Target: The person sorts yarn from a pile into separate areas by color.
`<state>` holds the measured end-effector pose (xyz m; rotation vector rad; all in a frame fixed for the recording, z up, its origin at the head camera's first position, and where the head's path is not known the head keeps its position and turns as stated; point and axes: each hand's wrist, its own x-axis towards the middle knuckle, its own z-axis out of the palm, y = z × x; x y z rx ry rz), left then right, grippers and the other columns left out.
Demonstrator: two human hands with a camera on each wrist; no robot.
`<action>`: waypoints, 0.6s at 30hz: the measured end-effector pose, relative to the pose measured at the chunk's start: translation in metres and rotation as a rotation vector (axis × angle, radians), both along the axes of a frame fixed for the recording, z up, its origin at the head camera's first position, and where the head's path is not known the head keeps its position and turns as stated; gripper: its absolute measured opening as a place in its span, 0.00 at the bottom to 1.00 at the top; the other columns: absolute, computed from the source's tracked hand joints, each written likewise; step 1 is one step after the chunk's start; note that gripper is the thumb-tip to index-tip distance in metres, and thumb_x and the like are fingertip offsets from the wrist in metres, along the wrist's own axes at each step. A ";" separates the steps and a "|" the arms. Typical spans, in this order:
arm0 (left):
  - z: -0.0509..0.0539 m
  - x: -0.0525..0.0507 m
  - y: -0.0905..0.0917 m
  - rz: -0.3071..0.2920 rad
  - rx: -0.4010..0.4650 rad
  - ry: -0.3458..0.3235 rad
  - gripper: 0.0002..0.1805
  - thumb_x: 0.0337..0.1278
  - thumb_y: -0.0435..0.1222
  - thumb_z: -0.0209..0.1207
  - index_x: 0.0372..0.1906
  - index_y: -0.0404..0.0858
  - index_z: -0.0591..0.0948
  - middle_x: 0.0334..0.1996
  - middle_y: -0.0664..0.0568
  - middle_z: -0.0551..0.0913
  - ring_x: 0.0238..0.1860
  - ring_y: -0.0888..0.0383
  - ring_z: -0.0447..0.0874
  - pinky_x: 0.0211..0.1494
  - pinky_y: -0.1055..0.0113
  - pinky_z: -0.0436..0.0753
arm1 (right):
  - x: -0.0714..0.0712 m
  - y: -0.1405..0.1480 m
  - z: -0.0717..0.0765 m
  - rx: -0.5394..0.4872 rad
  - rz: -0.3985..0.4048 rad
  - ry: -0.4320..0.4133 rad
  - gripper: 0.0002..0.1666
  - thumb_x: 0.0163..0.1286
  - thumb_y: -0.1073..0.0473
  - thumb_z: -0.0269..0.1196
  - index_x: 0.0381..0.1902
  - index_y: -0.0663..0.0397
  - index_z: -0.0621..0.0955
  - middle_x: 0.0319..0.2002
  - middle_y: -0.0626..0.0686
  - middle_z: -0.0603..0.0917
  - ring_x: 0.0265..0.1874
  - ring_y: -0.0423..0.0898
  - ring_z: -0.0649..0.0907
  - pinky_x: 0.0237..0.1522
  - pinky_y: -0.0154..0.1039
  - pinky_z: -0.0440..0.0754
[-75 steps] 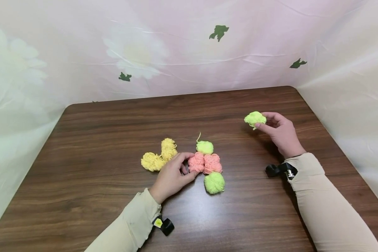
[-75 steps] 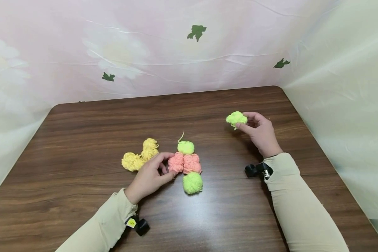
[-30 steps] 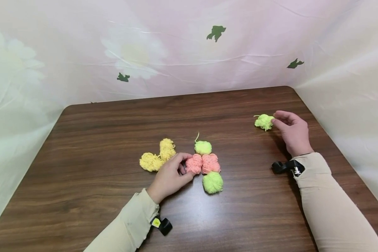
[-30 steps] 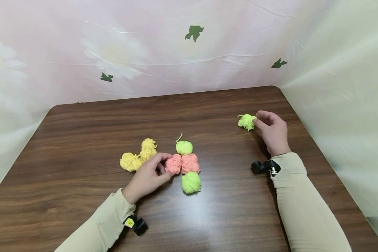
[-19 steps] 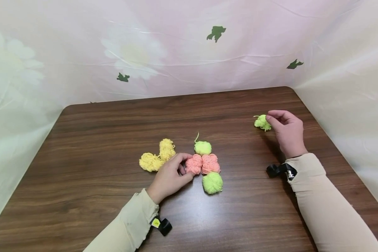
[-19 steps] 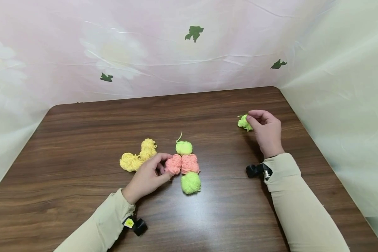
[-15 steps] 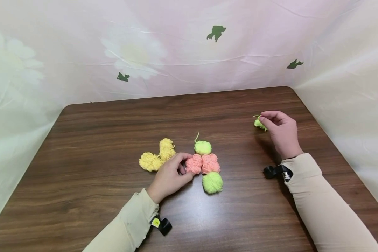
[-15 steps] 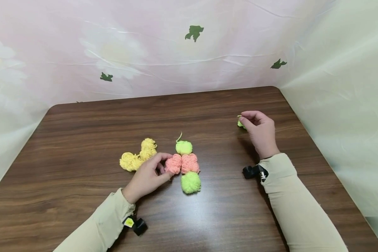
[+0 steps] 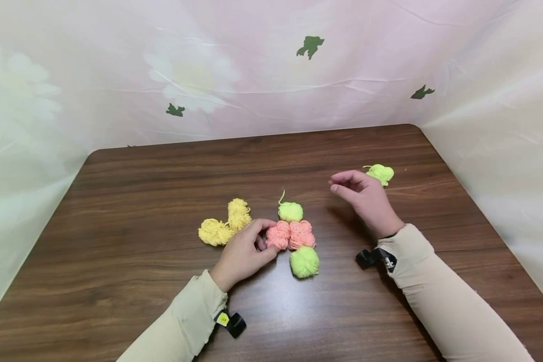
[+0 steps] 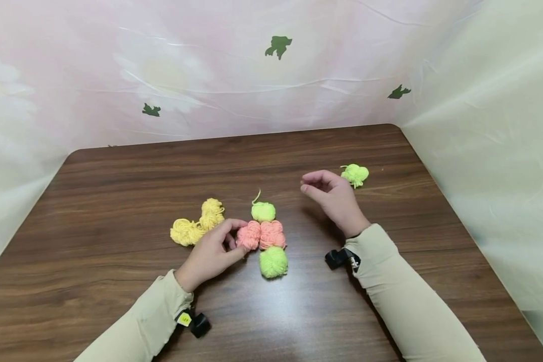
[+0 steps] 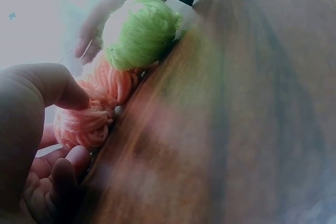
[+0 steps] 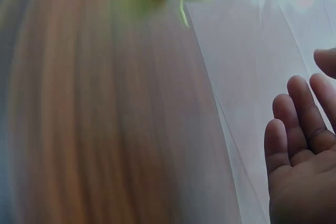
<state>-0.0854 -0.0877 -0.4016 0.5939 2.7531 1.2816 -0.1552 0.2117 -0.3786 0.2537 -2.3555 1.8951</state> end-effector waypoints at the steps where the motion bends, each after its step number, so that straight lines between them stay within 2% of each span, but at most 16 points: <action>1: 0.000 0.000 0.000 -0.001 0.000 -0.001 0.25 0.49 0.37 0.69 0.57 0.45 0.80 0.30 0.60 0.77 0.29 0.65 0.76 0.34 0.68 0.76 | 0.000 -0.004 -0.001 0.002 0.021 -0.012 0.16 0.67 0.64 0.68 0.50 0.68 0.82 0.44 0.55 0.87 0.43 0.39 0.85 0.46 0.31 0.81; 5: 0.000 0.001 -0.001 0.000 -0.003 -0.002 0.25 0.49 0.38 0.69 0.57 0.45 0.80 0.30 0.60 0.77 0.29 0.65 0.76 0.34 0.68 0.76 | 0.000 -0.022 -0.001 0.037 0.124 -0.075 0.17 0.67 0.64 0.69 0.51 0.65 0.82 0.50 0.63 0.85 0.46 0.42 0.84 0.48 0.32 0.81; 10: 0.000 0.001 -0.001 0.003 -0.004 -0.001 0.25 0.49 0.38 0.68 0.57 0.45 0.80 0.30 0.60 0.77 0.29 0.65 0.76 0.33 0.68 0.76 | 0.000 -0.038 -0.001 0.074 0.237 -0.153 0.20 0.65 0.64 0.69 0.54 0.62 0.81 0.53 0.61 0.84 0.48 0.45 0.83 0.49 0.33 0.80; 14: 0.000 0.002 -0.001 0.003 -0.002 0.001 0.25 0.49 0.38 0.68 0.57 0.45 0.80 0.30 0.59 0.77 0.29 0.64 0.76 0.33 0.68 0.76 | -0.001 -0.047 -0.004 0.071 0.288 -0.188 0.21 0.65 0.64 0.70 0.55 0.62 0.81 0.53 0.60 0.84 0.48 0.49 0.82 0.49 0.34 0.80; 18: 0.001 0.002 -0.001 -0.002 -0.001 -0.003 0.25 0.49 0.38 0.68 0.57 0.45 0.80 0.30 0.59 0.77 0.29 0.64 0.76 0.33 0.68 0.76 | -0.001 -0.051 -0.007 0.111 0.328 -0.202 0.22 0.65 0.63 0.70 0.56 0.60 0.81 0.52 0.57 0.84 0.48 0.50 0.82 0.47 0.35 0.80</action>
